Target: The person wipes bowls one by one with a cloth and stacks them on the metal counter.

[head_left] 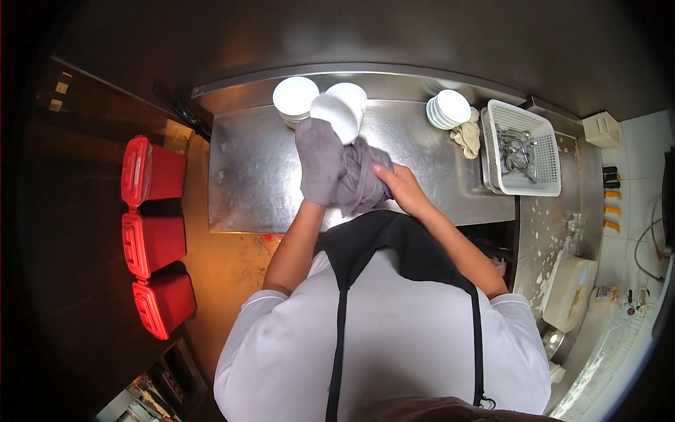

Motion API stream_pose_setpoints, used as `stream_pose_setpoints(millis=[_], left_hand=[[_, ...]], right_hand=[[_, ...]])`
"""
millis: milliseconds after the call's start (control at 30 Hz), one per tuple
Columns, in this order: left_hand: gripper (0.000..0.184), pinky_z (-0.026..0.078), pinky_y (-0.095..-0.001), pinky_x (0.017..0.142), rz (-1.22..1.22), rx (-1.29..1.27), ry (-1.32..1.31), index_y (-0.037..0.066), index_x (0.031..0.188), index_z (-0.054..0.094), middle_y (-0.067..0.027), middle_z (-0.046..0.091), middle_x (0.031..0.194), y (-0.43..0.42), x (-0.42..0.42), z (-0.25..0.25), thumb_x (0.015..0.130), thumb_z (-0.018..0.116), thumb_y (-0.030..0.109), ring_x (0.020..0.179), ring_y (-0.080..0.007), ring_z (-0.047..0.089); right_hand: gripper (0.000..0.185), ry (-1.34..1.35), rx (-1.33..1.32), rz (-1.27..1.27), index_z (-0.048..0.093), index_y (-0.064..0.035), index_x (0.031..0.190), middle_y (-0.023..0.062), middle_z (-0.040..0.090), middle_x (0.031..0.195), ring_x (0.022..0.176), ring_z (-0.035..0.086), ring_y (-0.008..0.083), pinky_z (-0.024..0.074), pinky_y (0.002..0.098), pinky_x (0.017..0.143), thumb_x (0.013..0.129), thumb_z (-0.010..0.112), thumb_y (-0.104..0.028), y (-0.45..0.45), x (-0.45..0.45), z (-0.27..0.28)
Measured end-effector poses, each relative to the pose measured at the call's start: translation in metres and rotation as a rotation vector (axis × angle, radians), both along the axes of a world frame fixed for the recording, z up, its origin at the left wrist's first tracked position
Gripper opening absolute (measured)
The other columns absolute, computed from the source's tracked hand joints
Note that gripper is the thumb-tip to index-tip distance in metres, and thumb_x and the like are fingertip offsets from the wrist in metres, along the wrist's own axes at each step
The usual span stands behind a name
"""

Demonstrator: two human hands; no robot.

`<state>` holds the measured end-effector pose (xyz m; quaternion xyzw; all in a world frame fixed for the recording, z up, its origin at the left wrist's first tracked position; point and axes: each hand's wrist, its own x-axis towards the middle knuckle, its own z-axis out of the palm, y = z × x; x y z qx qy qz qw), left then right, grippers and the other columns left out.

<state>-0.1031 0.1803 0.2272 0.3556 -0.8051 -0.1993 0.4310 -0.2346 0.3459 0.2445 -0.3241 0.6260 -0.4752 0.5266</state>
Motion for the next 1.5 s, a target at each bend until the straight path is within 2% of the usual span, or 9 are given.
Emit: stream_pose_setpoints(millis=[133, 333, 567, 700, 800, 967, 1133, 1367, 1500], left_hand=[[0.015, 0.042, -0.0473, 0.077, -0.036, -0.124, -0.365, 0.003, 0.078, 0.059, -0.0182, 0.057, 0.076, -0.017, -0.023, 0.003, 0.076, 0.064, 0.017, 0.082, -0.0358, 0.055], [0.032, 0.039, -0.0481, 0.083, -0.099, -0.334, -0.317, 0.010, 0.061, 0.058, -0.0143, 0.058, 0.075, -0.018, -0.045, -0.006, 0.044, 0.072, 0.034, 0.084, -0.0369, 0.055], [0.028, 0.040, -0.0463, 0.083, 0.023, -0.231, -0.449, 0.012, 0.059, 0.054, -0.0138, 0.055, 0.075, -0.018, -0.060, -0.005, 0.046, 0.071, 0.029, 0.086, -0.0371, 0.055], [0.036, 0.039, -0.0476, 0.083, 0.020, -0.290, -0.486, 0.008, 0.074, 0.055, -0.0147, 0.054, 0.080, -0.009, -0.058, 0.006, 0.049, 0.071, 0.028, 0.088, -0.0392, 0.053], [0.033, 0.044, -0.0478, 0.085, 0.049, -0.257, -0.284, 0.001, 0.088, 0.058, -0.0177, 0.055, 0.089, 0.005, -0.050, 0.009, 0.056, 0.060, 0.005, 0.090, -0.0375, 0.056], [0.054, 0.047, -0.0454, 0.093, -0.169, 0.591, 0.207, -0.001, 0.109, 0.050, -0.0174, 0.052, 0.107, 0.041, -0.034, 0.035, 0.058, 0.065, 0.008, 0.104, -0.0322, 0.056], [0.072, 0.048, -0.0407, 0.102, -0.184, 0.235, 0.066, 0.001, 0.127, 0.046, -0.0143, 0.052, 0.123, 0.043, 0.004, 0.090, 0.063, 0.075, 0.011, 0.115, -0.0268, 0.056], [0.069, 0.048, -0.0392, 0.101, -0.043, 0.358, 0.176, 0.004, 0.129, 0.051, -0.0143, 0.055, 0.126, 0.042, 0.039, 0.056, 0.067, 0.079, 0.014, 0.117, -0.0281, 0.057], [0.067, 0.049, -0.0383, 0.100, -0.117, 0.381, 0.119, 0.006, 0.130, 0.053, -0.0143, 0.057, 0.128, 0.053, 0.034, 0.036, 0.070, 0.081, 0.015, 0.117, -0.0289, 0.058]], right_hand=[[0.036, 0.778, 0.303, 0.345, 0.071, 0.0031, 0.107, 0.0158, 0.074, 0.103, 0.094, 0.069, 0.0314, 0.0535, 0.0360, 0.088, 0.097, 0.067, -0.032, 0.011, -0.030, 0.018], [0.030, 1.121, -0.169, -0.145, 0.071, 0.0000, 0.109, 0.0214, 0.070, 0.115, 0.110, 0.065, 0.0381, 0.0517, 0.0462, 0.095, 0.087, 0.072, -0.020, 0.028, -0.098, -0.024], [0.032, 1.611, -0.175, -0.308, 0.071, -0.0007, 0.113, 0.0208, 0.067, 0.124, 0.128, 0.055, 0.0413, 0.0423, 0.0526, 0.107, 0.086, 0.073, -0.019, -0.001, -0.202, -0.028], [0.020, 1.379, -0.138, -0.055, 0.075, -0.0031, 0.103, 0.0151, 0.073, 0.114, 0.121, 0.062, 0.0361, 0.0465, 0.0502, 0.102, 0.091, 0.068, -0.017, -0.006, -0.230, -0.062], [0.021, 1.254, -0.128, -0.094, 0.075, -0.0024, 0.104, 0.0161, 0.073, 0.114, 0.113, 0.066, 0.0343, 0.0503, 0.0471, 0.097, 0.093, 0.067, -0.019, -0.007, -0.217, -0.061], [0.023, 1.168, -0.245, -0.103, 0.074, -0.0019, 0.104, 0.0165, 0.073, 0.112, 0.106, 0.069, 0.0340, 0.0527, 0.0450, 0.092, 0.095, 0.065, -0.021, -0.015, -0.186, -0.063], [0.030, 1.231, -0.187, 0.005, 0.073, -0.0003, 0.111, 0.0172, 0.073, 0.108, 0.104, 0.069, 0.0329, 0.0517, 0.0388, 0.094, 0.098, 0.064, -0.025, -0.024, -0.169, -0.045], [0.036, -0.072, -0.119, -0.530, 0.068, 0.0006, 0.122, 0.0070, 0.072, 0.115, 0.108, 0.066, 0.0167, 0.0461, 0.0322, 0.098, 0.105, 0.058, -0.029, -0.025, -0.184, -0.024], [0.036, -0.353, -0.303, -0.593, 0.066, 0.0011, 0.126, 0.0069, 0.071, 0.115, 0.113, 0.064, 0.0161, 0.0445, 0.0327, 0.103, 0.105, 0.058, -0.027, -0.015, -0.175, -0.001]])
